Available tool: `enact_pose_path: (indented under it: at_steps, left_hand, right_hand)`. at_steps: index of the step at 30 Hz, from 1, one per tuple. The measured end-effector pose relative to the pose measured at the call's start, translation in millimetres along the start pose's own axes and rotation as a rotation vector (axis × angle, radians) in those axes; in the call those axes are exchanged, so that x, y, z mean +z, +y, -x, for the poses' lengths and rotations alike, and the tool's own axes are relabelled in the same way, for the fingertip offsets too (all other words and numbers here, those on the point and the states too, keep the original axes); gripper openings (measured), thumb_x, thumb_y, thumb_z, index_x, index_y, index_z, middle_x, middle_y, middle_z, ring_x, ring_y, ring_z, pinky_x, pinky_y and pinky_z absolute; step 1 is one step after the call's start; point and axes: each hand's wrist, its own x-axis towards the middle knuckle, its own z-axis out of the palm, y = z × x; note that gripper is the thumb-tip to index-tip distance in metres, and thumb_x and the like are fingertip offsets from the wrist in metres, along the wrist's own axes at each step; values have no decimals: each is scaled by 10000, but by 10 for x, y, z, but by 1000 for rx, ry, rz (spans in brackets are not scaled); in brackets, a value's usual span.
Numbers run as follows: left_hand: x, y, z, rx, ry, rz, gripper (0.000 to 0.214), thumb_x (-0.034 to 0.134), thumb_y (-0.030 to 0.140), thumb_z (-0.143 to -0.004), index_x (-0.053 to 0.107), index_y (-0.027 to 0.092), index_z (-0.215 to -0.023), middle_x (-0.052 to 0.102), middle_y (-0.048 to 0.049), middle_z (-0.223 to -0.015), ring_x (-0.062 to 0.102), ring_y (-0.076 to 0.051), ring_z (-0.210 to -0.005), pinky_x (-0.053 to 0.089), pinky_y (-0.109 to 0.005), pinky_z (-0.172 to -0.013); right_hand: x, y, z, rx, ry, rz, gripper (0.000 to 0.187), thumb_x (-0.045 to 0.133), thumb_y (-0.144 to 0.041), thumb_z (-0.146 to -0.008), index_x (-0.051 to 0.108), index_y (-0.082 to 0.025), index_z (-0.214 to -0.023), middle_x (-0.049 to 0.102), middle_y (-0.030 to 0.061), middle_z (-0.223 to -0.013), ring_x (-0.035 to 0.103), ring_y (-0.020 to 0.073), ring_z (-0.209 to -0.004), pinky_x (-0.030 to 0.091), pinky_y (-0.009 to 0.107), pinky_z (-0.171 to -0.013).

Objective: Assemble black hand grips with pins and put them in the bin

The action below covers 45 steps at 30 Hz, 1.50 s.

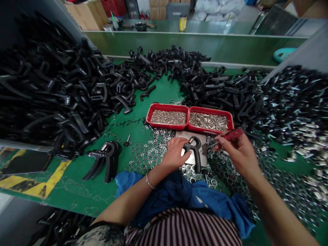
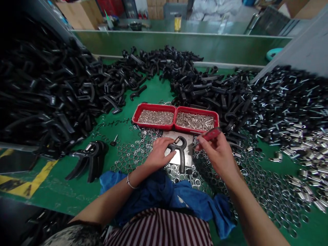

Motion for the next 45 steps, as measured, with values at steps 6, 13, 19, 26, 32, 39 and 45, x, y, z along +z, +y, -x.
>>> enact_pose_path:
  at_steps: [6,13,19,26,32,39,45]
  left_hand:
    - [38,-50,10,15,39,38,391,676,315,-852,568,206,-1212,616,-65,-1247,504,-258,-1186,361,-434,-1033]
    - [66,-72,14,29,83,47,386,683,279,-845,568,199,-1205,618,-80,-1244,513,-255,-1195,364,-434,-1034]
    - [20,-79,19,38,64,50,396,666,306,-856,560,195,-1221,614,-88,-1254,515,-256,-1212,366,-443,-1057]
    - [-54,-145,35,60,-16,83,477,659,318,-851,526,224,-1299,575,-97,-1327,500,-272,-1269,334,-480,-1113]
    - [-63,-151,21,59,-5,101,465,703,328,-837,541,204,-1255,589,-88,-1312,502,-259,-1259,346,-461,-1106]
    - [-69,-187,15,63,-15,133,466,719,356,-829,547,216,-1238,593,-80,-1305,514,-265,-1242,339,-460,-1101]
    - [-60,-179,18,61,-5,128,480,736,345,-817,544,219,-1238,595,-74,-1305,512,-257,-1247,335,-448,-1104]
  right_hand:
    - [554,115,-46,97,34,-283,260,565,-463,-935,407,-283,-1036,708,65,-922,710,234,-684,593,387,-566]
    - [645,241,-34,117,52,-284,274,564,-467,-935,399,-290,-1062,717,69,-912,735,266,-757,591,396,-574]
    - [640,206,-47,144,26,-205,285,541,-485,-941,379,-289,-1070,712,87,-950,729,272,-747,593,418,-588]
    - [551,23,-50,7,-164,296,327,479,-542,-943,484,-230,-1042,678,171,-1005,704,291,-797,577,452,-743]
    - [485,-31,-334,233,-448,-101,356,472,-574,-944,496,-230,-1034,645,3,-639,549,172,-427,511,333,-459]
    - [417,170,-152,182,-35,-238,274,588,-498,-912,477,-256,-975,737,68,-908,708,230,-677,595,420,-650]
    - [466,177,-67,164,-41,-218,249,608,-457,-916,454,-272,-978,735,67,-920,724,244,-700,598,435,-670]
